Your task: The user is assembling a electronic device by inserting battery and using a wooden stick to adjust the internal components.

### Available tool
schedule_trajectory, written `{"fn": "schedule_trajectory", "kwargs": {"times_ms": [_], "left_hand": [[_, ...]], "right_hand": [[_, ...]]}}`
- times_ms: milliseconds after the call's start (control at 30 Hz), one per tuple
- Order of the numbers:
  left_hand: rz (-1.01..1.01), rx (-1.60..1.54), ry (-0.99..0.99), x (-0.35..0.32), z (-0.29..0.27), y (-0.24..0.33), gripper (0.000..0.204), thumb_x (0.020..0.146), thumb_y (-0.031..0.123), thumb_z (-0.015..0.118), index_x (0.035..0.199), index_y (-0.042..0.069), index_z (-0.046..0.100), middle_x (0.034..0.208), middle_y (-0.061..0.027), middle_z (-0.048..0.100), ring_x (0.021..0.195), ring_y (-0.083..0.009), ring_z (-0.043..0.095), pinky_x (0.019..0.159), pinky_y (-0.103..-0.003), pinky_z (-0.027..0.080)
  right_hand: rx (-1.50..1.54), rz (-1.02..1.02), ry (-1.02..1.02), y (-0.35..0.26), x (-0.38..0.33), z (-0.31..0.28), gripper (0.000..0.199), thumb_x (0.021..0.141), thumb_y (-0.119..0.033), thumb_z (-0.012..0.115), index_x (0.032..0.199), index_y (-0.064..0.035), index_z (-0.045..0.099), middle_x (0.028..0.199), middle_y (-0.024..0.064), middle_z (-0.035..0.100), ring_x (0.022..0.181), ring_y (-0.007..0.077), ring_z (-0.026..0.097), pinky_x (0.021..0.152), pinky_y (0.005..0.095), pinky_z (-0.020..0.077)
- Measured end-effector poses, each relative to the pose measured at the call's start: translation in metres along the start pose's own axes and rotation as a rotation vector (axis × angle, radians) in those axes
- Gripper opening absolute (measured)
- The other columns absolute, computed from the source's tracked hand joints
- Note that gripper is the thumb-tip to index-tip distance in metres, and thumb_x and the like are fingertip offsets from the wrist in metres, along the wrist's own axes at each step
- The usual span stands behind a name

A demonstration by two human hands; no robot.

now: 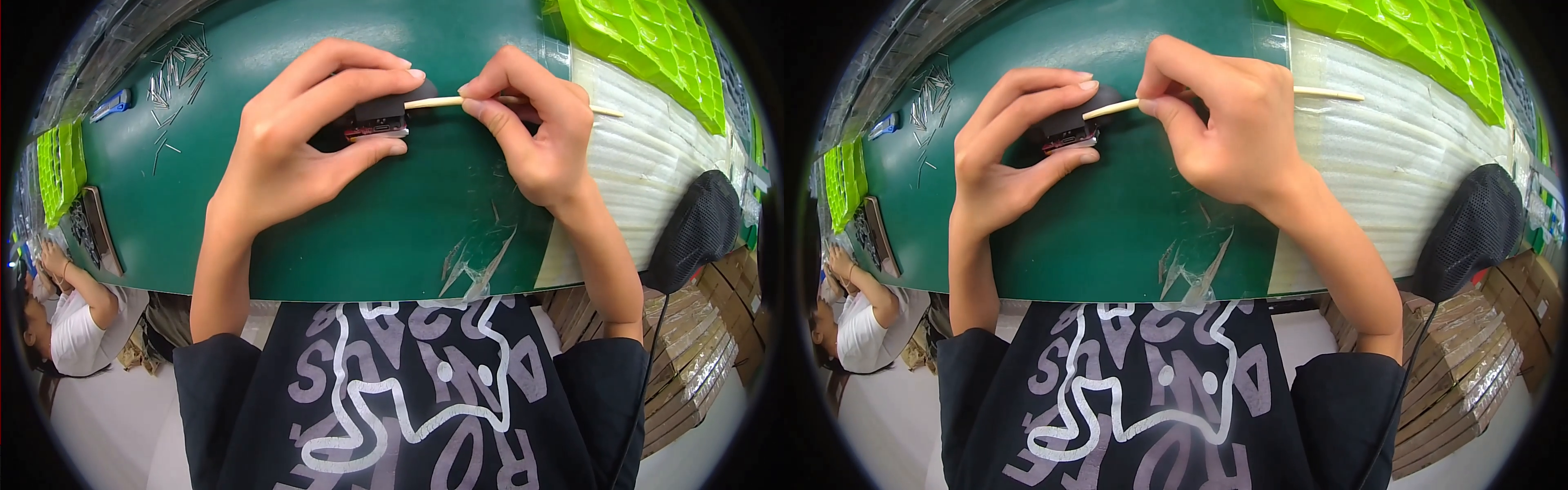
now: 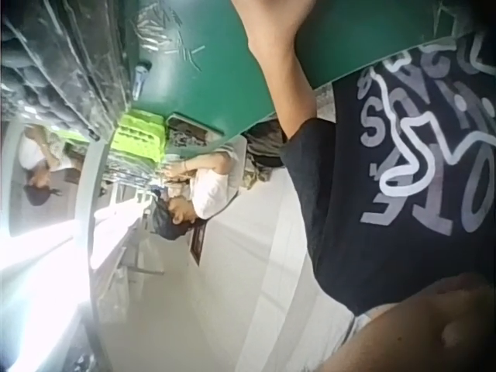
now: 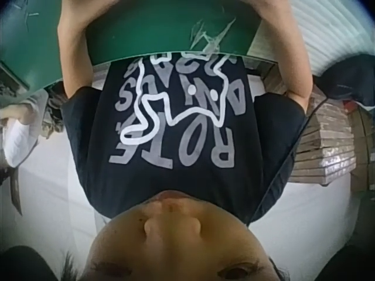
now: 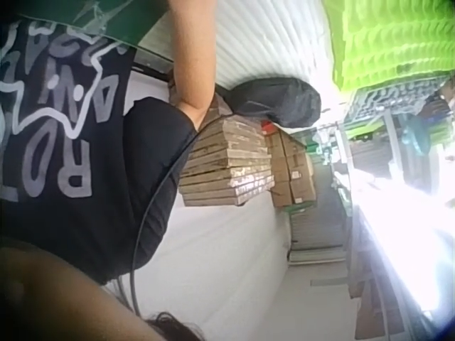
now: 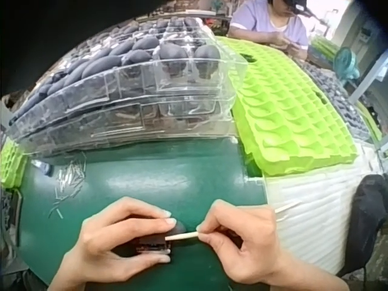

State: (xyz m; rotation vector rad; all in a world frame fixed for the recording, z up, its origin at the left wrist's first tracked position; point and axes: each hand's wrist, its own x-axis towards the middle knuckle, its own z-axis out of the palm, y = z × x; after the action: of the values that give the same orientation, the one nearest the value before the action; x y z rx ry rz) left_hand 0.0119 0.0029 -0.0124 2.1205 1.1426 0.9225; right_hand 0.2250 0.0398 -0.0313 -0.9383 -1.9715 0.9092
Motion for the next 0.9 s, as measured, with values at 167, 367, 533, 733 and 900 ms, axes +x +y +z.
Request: {"fn": "schedule_trajectory", "kwargs": {"times_ms": [167, 367, 533, 733, 900], "left_hand": [[-0.041, -0.041, -0.023, 0.0002, -0.0029, -0.0027, 0.044, 0.061, 0.003, 0.077, 0.103, 0.0, 0.064, 0.105, -0.0139, 0.062, 0.098, -0.0259, 0.061, 0.084, -0.034, 0.049], [-0.042, -0.038, -0.028, 0.0009, -0.0021, -0.0034, 0.044, 0.061, 0.003, 0.076, 0.104, 0.0, 0.064, 0.105, -0.0139, 0.062, 0.098, -0.0259, 0.061, 0.084, -0.034, 0.049], [-0.032, 0.007, -0.014, 0.0021, 0.0011, 0.0003, 0.044, 0.061, 0.002, 0.076, 0.103, 0.0, 0.065, 0.105, -0.0139, 0.062, 0.096, -0.0256, 0.062, 0.083, -0.033, 0.05], [0.001, 0.042, 0.016, 0.002, 0.0032, 0.0025, 0.044, 0.061, 0.002, 0.077, 0.103, -0.001, 0.065, 0.103, -0.0139, 0.062, 0.094, -0.0244, 0.062, 0.08, -0.031, 0.05], [-0.002, 0.0, 0.011, 0.0031, 0.0016, -0.0032, 0.045, 0.061, 0.003, 0.077, 0.104, -0.001, 0.064, 0.104, -0.0136, 0.062, 0.095, -0.0246, 0.061, 0.082, -0.032, 0.05]], "right_hand": [[0.054, 0.042, 0.017, -0.0014, 0.0005, -0.0014, 0.01, 0.071, 0.001, 0.062, 0.071, -0.0052, 0.054, 0.056, 0.0049, 0.056, 0.049, 0.0179, 0.057, 0.044, 0.0255, 0.04], [0.038, 0.034, 0.038, 0.0004, -0.0005, -0.0022, 0.01, 0.071, 0.001, 0.062, 0.071, -0.0056, 0.054, 0.056, 0.0046, 0.056, 0.047, 0.0177, 0.057, 0.044, 0.0255, 0.0399], [-0.044, 0.023, 0.032, 0.0002, -0.0011, -0.0003, 0.011, 0.07, 0.0, 0.059, 0.069, -0.0081, 0.053, 0.053, 0.0029, 0.053, 0.044, 0.0188, 0.053, 0.041, 0.0289, 0.0356], [-0.071, -0.028, 0.009, 0.0011, 0.0001, -0.001, 0.01, 0.069, 0.0, 0.056, 0.069, -0.0088, 0.052, 0.052, 0.0034, 0.052, 0.044, 0.0197, 0.052, 0.041, 0.0295, 0.035], [-0.032, 0.015, 0.039, -0.0006, 0.0004, 0.0001, 0.009, 0.071, 0.0, 0.059, 0.07, -0.0074, 0.053, 0.054, 0.0033, 0.055, 0.047, 0.0191, 0.055, 0.043, 0.0278, 0.0374]]}}
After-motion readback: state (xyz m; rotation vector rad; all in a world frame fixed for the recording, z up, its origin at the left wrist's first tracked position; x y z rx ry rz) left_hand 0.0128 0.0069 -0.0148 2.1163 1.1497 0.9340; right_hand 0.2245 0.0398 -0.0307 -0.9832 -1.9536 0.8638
